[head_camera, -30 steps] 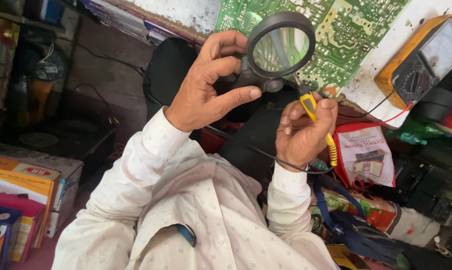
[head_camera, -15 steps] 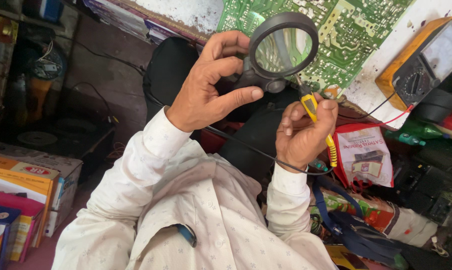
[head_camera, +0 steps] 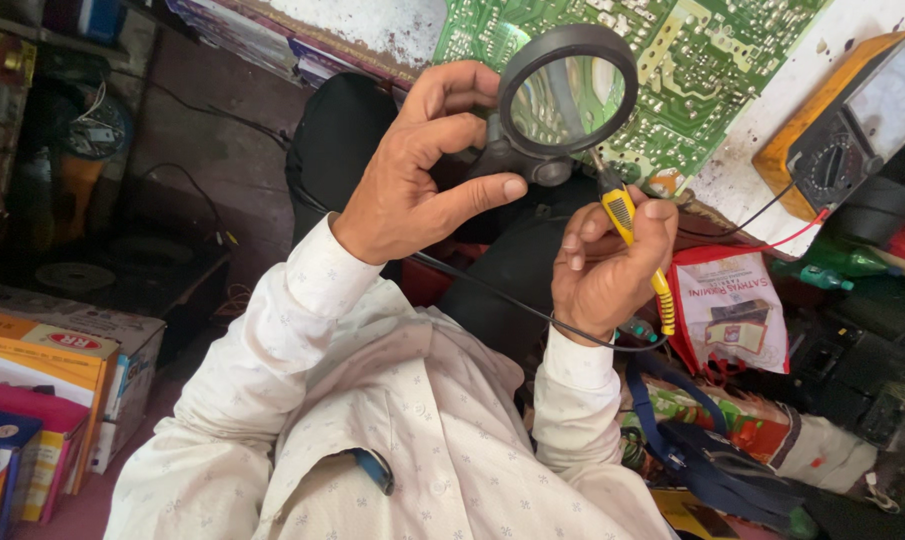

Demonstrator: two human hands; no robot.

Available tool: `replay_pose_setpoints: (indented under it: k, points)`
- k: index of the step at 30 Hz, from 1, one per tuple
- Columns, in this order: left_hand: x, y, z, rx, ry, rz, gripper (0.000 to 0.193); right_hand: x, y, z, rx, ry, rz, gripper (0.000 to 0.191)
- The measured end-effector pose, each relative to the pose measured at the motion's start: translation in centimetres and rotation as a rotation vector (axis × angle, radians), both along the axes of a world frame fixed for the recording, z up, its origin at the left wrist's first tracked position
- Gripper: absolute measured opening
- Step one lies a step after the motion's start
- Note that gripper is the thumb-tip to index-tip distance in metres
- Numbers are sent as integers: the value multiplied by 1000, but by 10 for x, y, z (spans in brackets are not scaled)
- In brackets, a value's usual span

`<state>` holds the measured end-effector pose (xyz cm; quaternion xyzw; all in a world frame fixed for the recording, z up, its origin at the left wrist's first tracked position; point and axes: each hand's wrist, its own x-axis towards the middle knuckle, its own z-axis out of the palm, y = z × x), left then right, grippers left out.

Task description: The person sits at a cluttered workbench and uses a handheld magnifying glass while soldering a green circuit board with a soldering iron, working on different spots of the board. They then set the magnifier aside, pick up a larger brown power supply board, and turn it over in their hands to view its components.

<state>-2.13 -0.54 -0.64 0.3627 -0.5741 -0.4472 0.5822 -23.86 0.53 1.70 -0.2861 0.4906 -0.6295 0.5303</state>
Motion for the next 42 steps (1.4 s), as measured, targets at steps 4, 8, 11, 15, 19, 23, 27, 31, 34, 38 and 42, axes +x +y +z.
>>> replay_pose_setpoints:
  k: [4, 8, 11, 15, 19, 23, 27, 31, 34, 38, 42]
  points:
    - [0, 0, 0, 8, 11, -3, 31, 1, -1, 0, 0, 18, -2, 22]
    - [1, 1, -1, 5, 12, 2, 31, 0, 0, -2, 1, 17, -8, 21]
    - [0, 0, -2, 2, 17, 2, 32, -3, -1, -2, -22, -5, -7, 22]
    - [0, -1, -2, -7, 10, 6, 32, -4, -1, -3, -14, -1, 2, 21]
    - [-1, -1, -2, -6, 13, 6, 31, -3, 0, -2, -11, 5, 11, 20]
    - [0, -1, -1, 0, 17, 1, 31, -2, -1, -1, -10, 4, 9, 19]
    - [0, -1, 0, 10, 6, 0, 30, -1, 0, 0, 1, 6, 7, 19]
    - [0, -1, 0, 3, 6, 0, 30, -2, -1, 0, 2, -3, 16, 20]
    - [0, -1, 0, -5, 2, 2, 30, -1, -1, 0, 2, -6, 20, 22]
    - [0, -1, -1, -3, 9, 2, 31, -1, -1, 0, 5, -1, 18, 22]
    - [1, -1, -1, 3, 2, 0, 31, -1, -1, 0, 2, 14, 24, 22]
